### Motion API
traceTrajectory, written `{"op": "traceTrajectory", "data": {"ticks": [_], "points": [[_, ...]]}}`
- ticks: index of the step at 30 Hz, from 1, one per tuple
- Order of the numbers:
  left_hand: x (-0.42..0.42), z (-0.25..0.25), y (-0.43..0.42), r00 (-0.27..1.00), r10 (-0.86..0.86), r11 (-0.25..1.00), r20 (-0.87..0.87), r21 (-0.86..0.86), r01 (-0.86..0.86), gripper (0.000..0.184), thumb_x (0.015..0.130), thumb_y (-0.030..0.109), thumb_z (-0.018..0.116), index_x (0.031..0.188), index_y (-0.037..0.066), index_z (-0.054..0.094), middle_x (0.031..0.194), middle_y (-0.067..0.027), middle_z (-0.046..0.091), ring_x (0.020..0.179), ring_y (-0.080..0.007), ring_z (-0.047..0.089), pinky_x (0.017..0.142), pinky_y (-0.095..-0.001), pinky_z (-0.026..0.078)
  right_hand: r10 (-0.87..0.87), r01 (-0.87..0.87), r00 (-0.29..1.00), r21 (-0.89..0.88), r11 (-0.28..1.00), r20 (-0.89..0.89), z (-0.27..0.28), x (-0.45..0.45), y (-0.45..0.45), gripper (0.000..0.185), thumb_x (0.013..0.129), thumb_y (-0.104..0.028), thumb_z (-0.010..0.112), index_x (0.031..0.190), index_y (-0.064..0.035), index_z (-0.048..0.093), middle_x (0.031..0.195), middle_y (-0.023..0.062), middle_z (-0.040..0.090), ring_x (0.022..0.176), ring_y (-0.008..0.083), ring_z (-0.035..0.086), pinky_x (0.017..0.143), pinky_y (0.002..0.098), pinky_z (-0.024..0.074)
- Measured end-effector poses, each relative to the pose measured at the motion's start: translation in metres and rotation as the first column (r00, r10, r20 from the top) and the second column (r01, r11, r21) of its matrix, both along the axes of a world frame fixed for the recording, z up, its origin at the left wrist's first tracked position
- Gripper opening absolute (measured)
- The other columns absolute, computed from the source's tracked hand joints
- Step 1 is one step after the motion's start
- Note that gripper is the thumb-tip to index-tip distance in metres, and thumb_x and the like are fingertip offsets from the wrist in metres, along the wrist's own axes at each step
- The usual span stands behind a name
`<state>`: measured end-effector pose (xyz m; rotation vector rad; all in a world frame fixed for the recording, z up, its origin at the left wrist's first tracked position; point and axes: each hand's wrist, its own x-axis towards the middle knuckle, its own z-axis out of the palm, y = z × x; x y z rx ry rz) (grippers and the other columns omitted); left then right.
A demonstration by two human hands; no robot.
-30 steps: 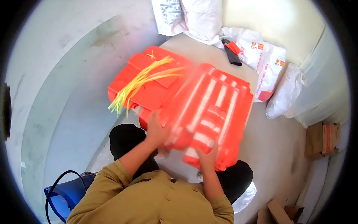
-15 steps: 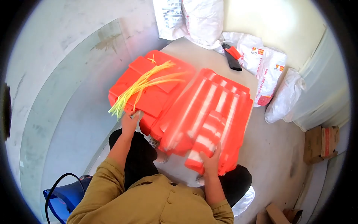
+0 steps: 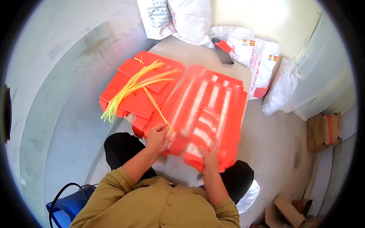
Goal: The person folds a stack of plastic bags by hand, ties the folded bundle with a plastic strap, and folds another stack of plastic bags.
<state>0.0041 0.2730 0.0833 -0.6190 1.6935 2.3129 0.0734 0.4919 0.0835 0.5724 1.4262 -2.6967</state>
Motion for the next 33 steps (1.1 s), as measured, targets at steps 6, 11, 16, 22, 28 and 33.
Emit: {"op": "traceTrajectory", "data": {"ticks": [6, 11, 16, 22, 28, 33], "points": [[0.049, -0.058, 0.051, 0.923, -0.367, 0.912, -0.119, -0.244, 0.331, 0.031, 0.096, 0.018, 0.07, 0.121, 0.0, 0.073, 0.101, -0.0119, 0.076, 0.095, -0.0173, 0.07, 0.081, -0.033, 0.054, 0.009, -0.009, 0.999, -0.014, 1.0, -0.035, 0.01, -0.005, 0.0, 0.084, 0.092, 0.004, 0.065, 0.162, -0.0084, 0.02, 0.148, 0.015, 0.046, 0.129, 0.0271, 0.054, 0.101, 0.041, 0.0545], [0.069, -0.082, 0.075, 0.792, -0.54, 0.842, -0.285, -0.198, 0.502, 0.035, 0.099, 0.019, 0.065, 0.13, 0.002, 0.066, 0.117, -0.0117, 0.073, 0.109, -0.0214, 0.069, 0.091, -0.0354, 0.053, 0.034, -0.035, 0.997, -0.008, 0.999, -0.076, 0.017, -0.009, -0.008, 0.089, 0.093, 0.004, 0.065, 0.163, -0.0103, 0.013, 0.148, 0.0162, 0.047, 0.126, 0.0284, 0.06, 0.099, 0.0416, 0.0576], [0.062, -0.096, 0.087, 0.719, -0.501, 0.862, -0.482, -0.21, 0.461, 0.042, 0.1, 0.025, 0.066, 0.138, 0.009, 0.058, 0.134, -0.0083, 0.065, 0.118, -0.0204, 0.064, 0.092, -0.0352, 0.054, 0.098, -0.101, 0.995, 0.112, 0.989, 0.032, -0.001, -0.011, -0.006, 0.103, 0.092, 0.004, 0.067, 0.167, -0.0133, -0.002, 0.152, 0.0142, 0.044, 0.13, 0.0276, 0.055, 0.108, 0.0402, 0.0499], [0.051, -0.098, 0.083, 0.714, -0.517, 0.847, -0.473, -0.161, 0.506, 0.039, 0.101, 0.032, 0.064, 0.133, 0.011, 0.058, 0.126, -0.0055, 0.064, 0.107, -0.017, 0.063, 0.084, -0.0318, 0.053, 0.238, -0.283, 0.953, 0.266, 0.922, 0.189, -0.007, -0.017, 0.012, 0.094, 0.099, -0.008, 0.064, 0.167, -0.013, -0.001, 0.139, 0.0169, 0.058, 0.12, 0.0239, 0.062, 0.093, 0.0369, 0.0567], [0.048, -0.088, 0.079, 0.848, -0.499, 0.818, -0.178, 0.227, 0.529, 0.037, 0.102, 0.038, 0.062, 0.129, 0.013, 0.059, 0.118, -0.0026, 0.063, 0.096, -0.0136, 0.062, 0.077, -0.0284, 0.052, 0.38, -0.482, 0.876, 0.587, 0.651, 0.299, -0.006, -0.023, 0.037, 0.082, 0.102, -0.015, 0.059, 0.167, -0.0133, 0.008, 0.111, 0.015, 0.072, 0.093, 0.025, 0.071, 0.076, 0.0359, 0.0558], [0.049, -0.064, 0.07, 0.804, -0.59, 0.711, 0.074, 0.52, 0.474, 0.037, 0.103, 0.043, 0.06, 0.125, 0.015, 0.06, 0.111, -0.0003, 0.063, 0.087, -0.0107, 0.061, 0.07, -0.0256, 0.052, 0.461, -0.405, 0.827, 0.91, 0.093, 0.321, 0.001, -0.008, 0.031, 0.081, 0.096, -0.012, 0.06, 0.165, -0.0136, 0.018, 0.104, 0.0215, 0.073, 0.088, 0.0353, 0.072, 0.078, 0.0444, 0.0551]]}}
